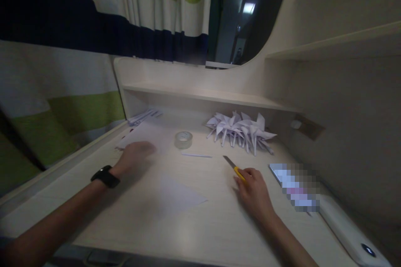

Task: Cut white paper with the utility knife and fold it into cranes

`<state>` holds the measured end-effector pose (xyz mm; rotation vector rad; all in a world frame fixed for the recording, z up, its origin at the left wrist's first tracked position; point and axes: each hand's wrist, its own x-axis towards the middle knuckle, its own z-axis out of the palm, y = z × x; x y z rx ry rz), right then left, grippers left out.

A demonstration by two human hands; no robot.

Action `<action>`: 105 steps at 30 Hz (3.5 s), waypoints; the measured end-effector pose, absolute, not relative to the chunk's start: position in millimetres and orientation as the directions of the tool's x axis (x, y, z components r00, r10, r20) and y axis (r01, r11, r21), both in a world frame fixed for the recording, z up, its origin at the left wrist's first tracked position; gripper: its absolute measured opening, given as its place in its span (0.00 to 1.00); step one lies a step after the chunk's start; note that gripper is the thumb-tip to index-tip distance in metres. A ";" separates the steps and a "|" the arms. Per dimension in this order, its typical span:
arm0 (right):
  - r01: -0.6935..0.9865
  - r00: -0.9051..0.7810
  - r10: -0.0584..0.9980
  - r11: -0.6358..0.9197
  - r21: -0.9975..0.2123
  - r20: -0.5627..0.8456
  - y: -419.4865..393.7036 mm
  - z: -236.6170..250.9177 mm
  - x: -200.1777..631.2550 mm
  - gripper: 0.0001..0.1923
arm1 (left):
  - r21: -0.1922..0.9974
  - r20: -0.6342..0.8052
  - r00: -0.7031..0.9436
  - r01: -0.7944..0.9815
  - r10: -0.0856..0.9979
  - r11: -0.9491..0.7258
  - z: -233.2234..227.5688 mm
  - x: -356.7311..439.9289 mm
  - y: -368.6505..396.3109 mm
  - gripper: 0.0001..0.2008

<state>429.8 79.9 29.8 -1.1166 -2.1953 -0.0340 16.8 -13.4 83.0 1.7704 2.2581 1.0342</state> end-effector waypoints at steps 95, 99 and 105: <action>-0.088 -0.202 0.954 0.208 -0.974 0.222 89.1 38.5 291.8 0.17 | 0.898 0.367 -0.125 0.308 0.922 -0.316 34.5 144.1 29.8 0.32; -0.113 -0.215 0.954 0.189 -0.975 0.210 88.9 32.2 294.6 0.17 | 0.863 0.371 -0.155 0.421 0.916 -0.279 29.5 138.2 32.9 0.35; -0.184 -0.246 0.954 0.126 -0.975 0.170 82.7 25.0 298.9 0.17 | 0.740 0.426 -0.033 0.588 0.904 -0.327 24.9 136.1 33.1 0.44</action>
